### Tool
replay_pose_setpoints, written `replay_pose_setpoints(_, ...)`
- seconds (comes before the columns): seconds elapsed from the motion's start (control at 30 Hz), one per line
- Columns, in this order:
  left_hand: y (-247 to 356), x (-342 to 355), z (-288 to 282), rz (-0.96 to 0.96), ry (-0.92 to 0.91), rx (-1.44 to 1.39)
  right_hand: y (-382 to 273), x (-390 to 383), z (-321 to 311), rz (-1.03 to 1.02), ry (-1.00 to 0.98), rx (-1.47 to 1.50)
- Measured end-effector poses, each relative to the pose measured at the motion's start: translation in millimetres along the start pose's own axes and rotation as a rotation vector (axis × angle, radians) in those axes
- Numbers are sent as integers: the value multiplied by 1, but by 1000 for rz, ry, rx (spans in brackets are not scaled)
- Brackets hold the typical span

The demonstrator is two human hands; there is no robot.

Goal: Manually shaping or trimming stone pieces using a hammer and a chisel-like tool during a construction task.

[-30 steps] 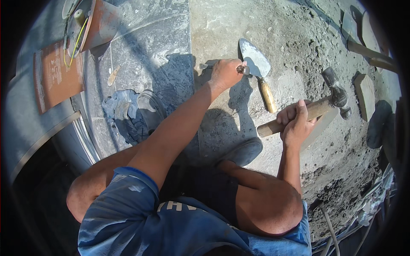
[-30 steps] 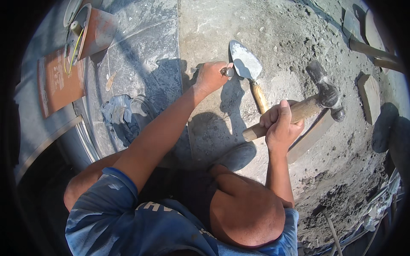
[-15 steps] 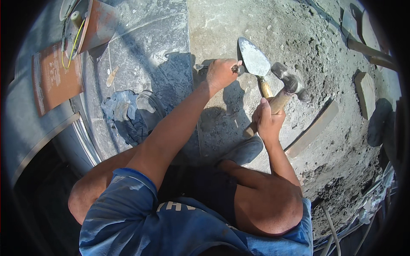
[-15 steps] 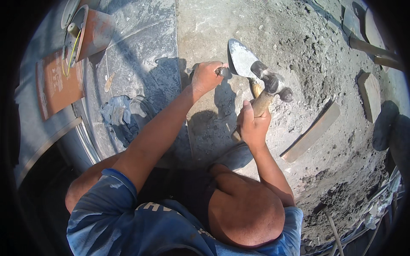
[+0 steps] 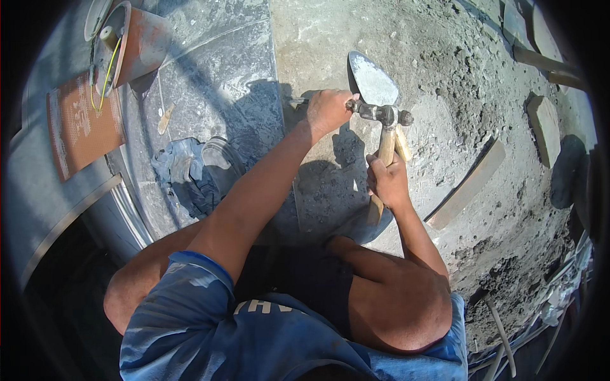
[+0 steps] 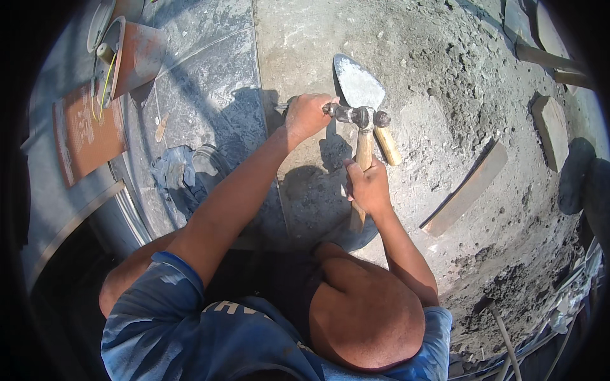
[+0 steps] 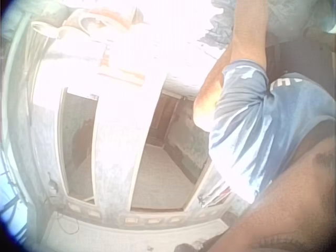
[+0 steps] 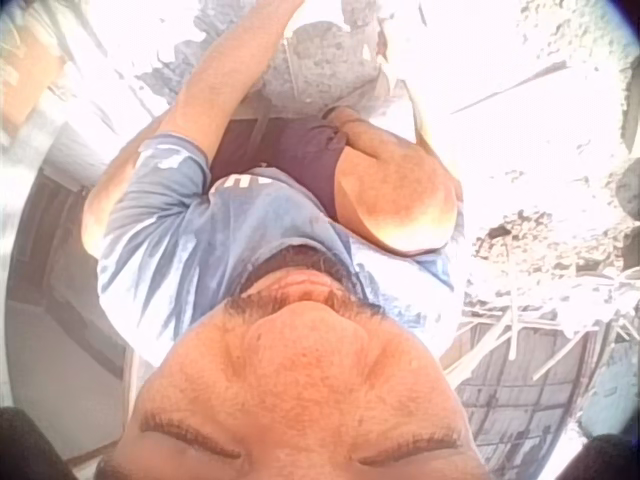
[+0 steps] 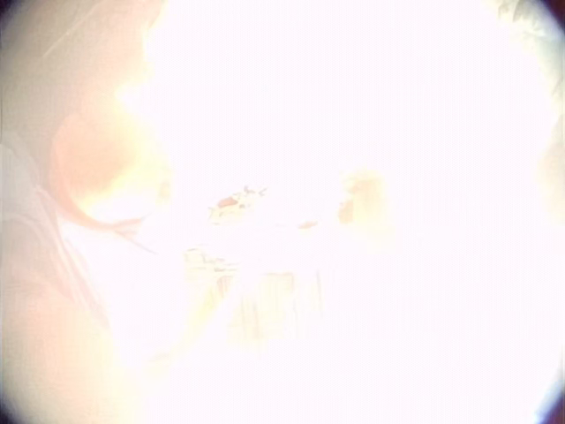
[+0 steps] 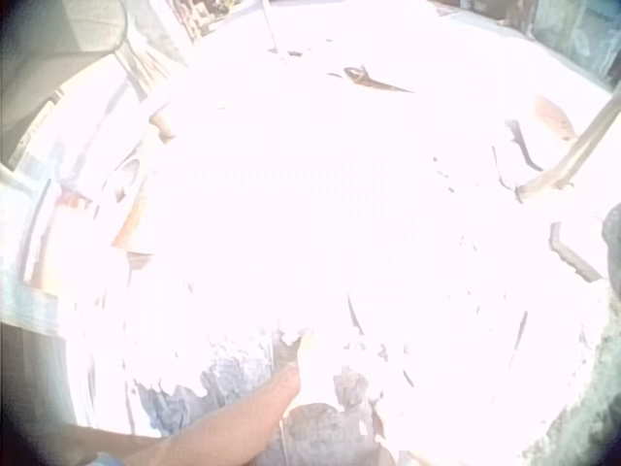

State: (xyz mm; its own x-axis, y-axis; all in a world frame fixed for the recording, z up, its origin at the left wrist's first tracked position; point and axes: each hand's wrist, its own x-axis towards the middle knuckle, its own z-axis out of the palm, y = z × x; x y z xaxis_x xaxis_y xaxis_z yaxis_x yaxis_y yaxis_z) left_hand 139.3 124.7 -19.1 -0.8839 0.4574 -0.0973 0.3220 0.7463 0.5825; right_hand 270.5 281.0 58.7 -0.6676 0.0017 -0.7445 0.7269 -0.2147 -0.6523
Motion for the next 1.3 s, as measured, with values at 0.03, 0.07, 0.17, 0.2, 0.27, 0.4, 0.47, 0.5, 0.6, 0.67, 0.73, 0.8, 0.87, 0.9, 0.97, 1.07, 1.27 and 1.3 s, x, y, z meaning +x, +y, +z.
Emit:
replay_pose_setpoints(0.03,1,-3,-1,-12,-4,-5,-8,-4,-7,15,-5,24)
replay_pose_setpoints(0.07,0,-6,-2,-13,-8,6,-13,-8,-10,-54,61,100)
replay_pose_setpoints(0.17,7,-11,-8,12,-14,7,-59,-24,-26,-370,331,425)
replay_pose_setpoints(0.2,10,-10,-5,5,-13,-7,-61,-23,-29,-463,371,547)
replay_pose_setpoints(0.27,13,-7,-3,2,-11,-21,-53,-19,-22,-548,418,670)
replay_pose_setpoints(0.4,11,-1,3,-22,-41,32,6,-6,-6,-36,40,-24)
replay_pose_setpoints(0.47,6,-4,3,-18,-11,31,-9,-10,-9,-45,53,108)
replay_pose_setpoints(0.5,4,-8,0,-33,-4,39,-17,-16,-12,-121,95,181)
replay_pose_setpoints(0.6,10,-9,1,5,35,32,-68,-26,-31,-418,375,531)
replay_pose_setpoints(0.67,14,-9,3,56,59,15,-62,-21,-33,-545,435,690)
replay_pose_setpoints(0.73,15,-8,9,21,26,5,-25,-12,-10,-498,401,672)
replay_pose_setpoints(0.8,15,-8,9,38,29,-4,16,-5,-6,-151,69,-212)
replay_pose_setpoints(0.87,11,-8,10,49,30,-4,14,-6,-13,15,3,106)
replay_pose_setpoints(0.9,8,-9,8,14,25,21,2,-9,-17,-11,24,132)
replay_pose_setpoints(0.97,10,-12,5,-26,17,49,-31,-24,-22,-195,187,299)
replay_pose_setpoints(1.07,16,-17,7,30,70,-42,-54,-26,-29,-370,361,489)
replay_pose_setpoints(1.27,17,-13,12,20,18,-51,24,-10,-13,-72,41,-149)
replay_pose_setpoints(1.3,17,-7,11,22,26,-57,8,-14,-17,-23,46,-77)
